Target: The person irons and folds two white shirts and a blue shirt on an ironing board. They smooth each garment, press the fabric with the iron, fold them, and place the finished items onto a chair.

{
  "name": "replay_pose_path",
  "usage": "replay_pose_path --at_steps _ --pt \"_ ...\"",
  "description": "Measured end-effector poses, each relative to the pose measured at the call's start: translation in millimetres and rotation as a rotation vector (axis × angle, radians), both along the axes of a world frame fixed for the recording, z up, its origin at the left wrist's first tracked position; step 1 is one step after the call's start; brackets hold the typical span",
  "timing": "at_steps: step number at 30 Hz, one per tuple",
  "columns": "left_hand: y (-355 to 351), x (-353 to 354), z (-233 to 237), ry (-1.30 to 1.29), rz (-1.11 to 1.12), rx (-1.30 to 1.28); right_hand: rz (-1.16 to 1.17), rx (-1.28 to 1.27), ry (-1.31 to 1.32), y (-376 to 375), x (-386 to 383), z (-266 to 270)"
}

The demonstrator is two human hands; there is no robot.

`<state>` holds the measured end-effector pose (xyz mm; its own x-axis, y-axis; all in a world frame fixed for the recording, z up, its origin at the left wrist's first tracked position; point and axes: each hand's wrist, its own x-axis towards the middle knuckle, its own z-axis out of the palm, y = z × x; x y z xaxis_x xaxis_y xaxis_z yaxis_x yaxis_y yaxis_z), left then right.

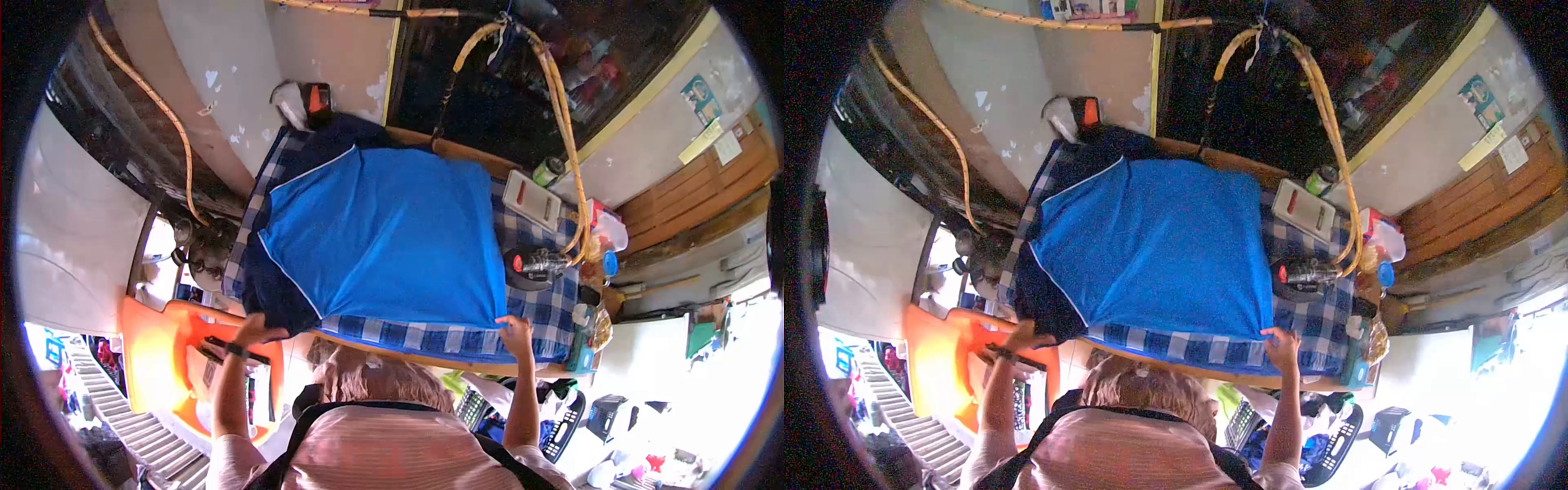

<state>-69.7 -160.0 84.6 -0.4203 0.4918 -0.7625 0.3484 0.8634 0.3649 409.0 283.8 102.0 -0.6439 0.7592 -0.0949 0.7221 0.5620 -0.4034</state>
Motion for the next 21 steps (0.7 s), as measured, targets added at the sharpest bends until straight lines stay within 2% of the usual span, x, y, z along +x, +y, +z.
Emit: replay_pose_path --at_steps 1,2,4,5,6,8,9,10,12,13,14,16,18,20,21 --pt "-13 27 -23 0.184 -0.022 0.702 -0.073 -0.138 0.17 -2 4 -24" --pt "-18 26 -41 0.175 -0.022 0.682 -0.148 -0.276 0.335 -3 10 -47" --pt "-41 23 -66 0.389 -0.161 0.211 -0.202 -0.158 0.386 -4 12 -45" --pt "-43 21 -56 0.706 -0.404 0.539 -0.236 0.008 0.266 -9 12 -39" --pt "-44 16 -43 0.706 -0.4 0.524 -0.205 0.192 0.157 -17 9 -33" --pt "-25 17 16 0.822 -0.485 0.69 -0.154 0.261 0.149 -17 8 -50" --pt "-43 18 17 0.399 -0.045 0.262 -0.145 0.254 0.151 -16 7 -52" --pt "-43 18 32 0.401 -0.035 0.253 -0.136 0.243 0.154 -15 6 -53" --pt "-40 16 73 0.114 0.108 0.055 -0.117 0.223 0.163 -18 2 -53" --pt "-80 12 25 0.247 -0.056 -0.043 -0.14 0.218 0.157 -19 0 -50" --pt "-96 15 6 0.253 -0.038 -0.048 -0.16 0.213 0.154 -19 -1 -49" --pt "-124 14 -19 -0.203 0.186 -0.593 -0.208 0.194 0.094 -17 0 -54" --pt "-152 -19 -93 0.35 -0.383 -0.222 -0.197 0.182 0.14 -17 -3 -53" --pt "-88 -47 -86 0.891 -0.384 0.372 -0.178 0.137 0.111 -15 -4 -49" --pt "-35 -44 -50 0.904 0.015 0.544 -0.182 0.143 0.092 -12 -4 -54"
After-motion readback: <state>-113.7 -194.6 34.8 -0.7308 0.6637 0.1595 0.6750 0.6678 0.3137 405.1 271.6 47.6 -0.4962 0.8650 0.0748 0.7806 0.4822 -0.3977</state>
